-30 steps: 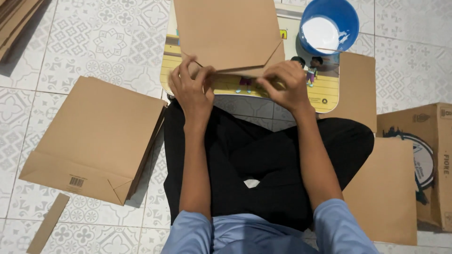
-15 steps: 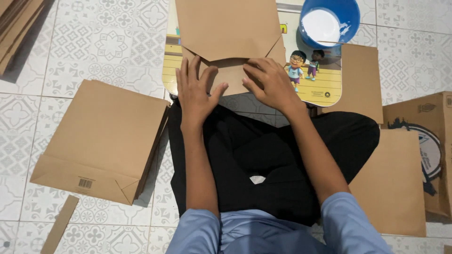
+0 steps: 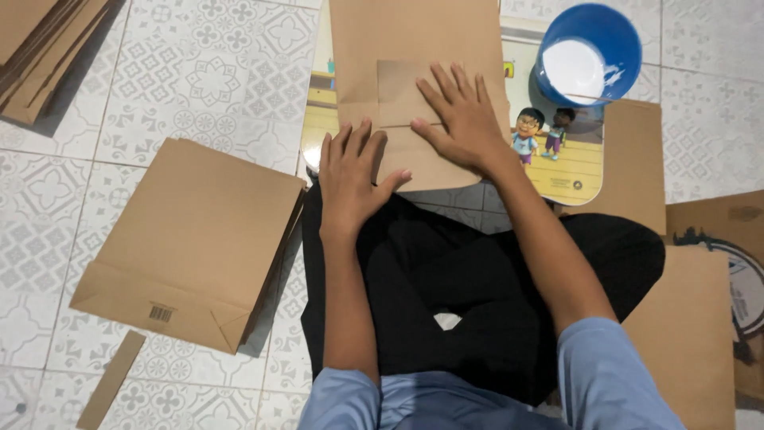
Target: The person applies white glue to the edges of a flat cardboard piece using a small stick, then folds and presses the glued flaps to assemble a box-like structure. The person repeats the gluing and folding process on another cardboard piece.
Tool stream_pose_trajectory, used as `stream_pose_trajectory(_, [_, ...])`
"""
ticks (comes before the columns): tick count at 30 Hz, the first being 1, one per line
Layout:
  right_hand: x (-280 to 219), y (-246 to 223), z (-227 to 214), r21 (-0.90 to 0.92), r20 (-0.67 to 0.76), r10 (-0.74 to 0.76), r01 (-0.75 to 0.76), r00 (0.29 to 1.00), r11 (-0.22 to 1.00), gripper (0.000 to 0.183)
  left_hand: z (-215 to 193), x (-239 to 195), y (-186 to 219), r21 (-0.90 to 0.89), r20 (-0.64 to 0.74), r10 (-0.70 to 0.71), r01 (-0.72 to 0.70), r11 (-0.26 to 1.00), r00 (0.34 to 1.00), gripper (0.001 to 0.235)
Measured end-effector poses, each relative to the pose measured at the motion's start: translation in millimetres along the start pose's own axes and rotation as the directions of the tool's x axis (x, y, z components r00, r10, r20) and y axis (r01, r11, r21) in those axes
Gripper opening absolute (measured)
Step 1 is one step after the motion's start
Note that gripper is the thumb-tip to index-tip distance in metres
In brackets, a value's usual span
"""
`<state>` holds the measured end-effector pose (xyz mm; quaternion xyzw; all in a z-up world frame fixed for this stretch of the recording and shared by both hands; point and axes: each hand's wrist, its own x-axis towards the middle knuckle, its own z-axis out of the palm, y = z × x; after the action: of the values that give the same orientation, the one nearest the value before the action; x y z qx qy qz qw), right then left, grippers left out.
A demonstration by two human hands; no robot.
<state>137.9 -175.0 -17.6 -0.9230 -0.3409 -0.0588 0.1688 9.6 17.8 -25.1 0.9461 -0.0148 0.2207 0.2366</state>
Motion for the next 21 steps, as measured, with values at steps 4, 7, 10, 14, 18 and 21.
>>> stream_pose_trajectory(4, [-2, -1, -2, 0.038, 0.033, 0.015, -0.016, 0.999, 0.999, 0.072, -6, 20, -2, -0.013, -0.009, 0.057, -0.057, 0.998, 0.998, 0.054])
stream_pose_trajectory(7, [-2, 2, -6, 0.112, 0.011, -0.005, 0.004, 1.000, 0.994, 0.068, 15, 38, -23, -0.025, 0.003, 0.093, -0.093, 0.995, 0.996, 0.055])
stream_pose_trajectory(10, [-8, 7, -18, 0.329, -0.101, -0.050, 0.081, 0.994, 0.941, 0.052, 28, 46, -25, 0.014, 0.050, 0.079, -0.079, 0.997, 0.996, 0.062])
stream_pose_trajectory(14, [-33, 25, -53, 0.315, -0.507, -0.077, 0.268, 0.859, 0.911, 0.035, 37, 43, -12, 0.132, -0.006, 0.014, -0.013, 0.991, 1.000, 0.061])
stream_pose_trajectory(18, [-71, 75, -91, 0.151, -0.796, -0.041, 0.263, 0.604, 0.953, 0.032, 59, 44, -1, 0.196, 0.024, -0.081, 0.075, 0.978, 0.996, 0.067])
stream_pose_trajectory(21, [-106, 131, -101, 0.031, -0.957, 0.007, 0.078, 0.291, 0.997, 0.009, 69, 41, 11, 0.210, -0.070, -0.074, 0.088, 0.974, 0.995, 0.062])
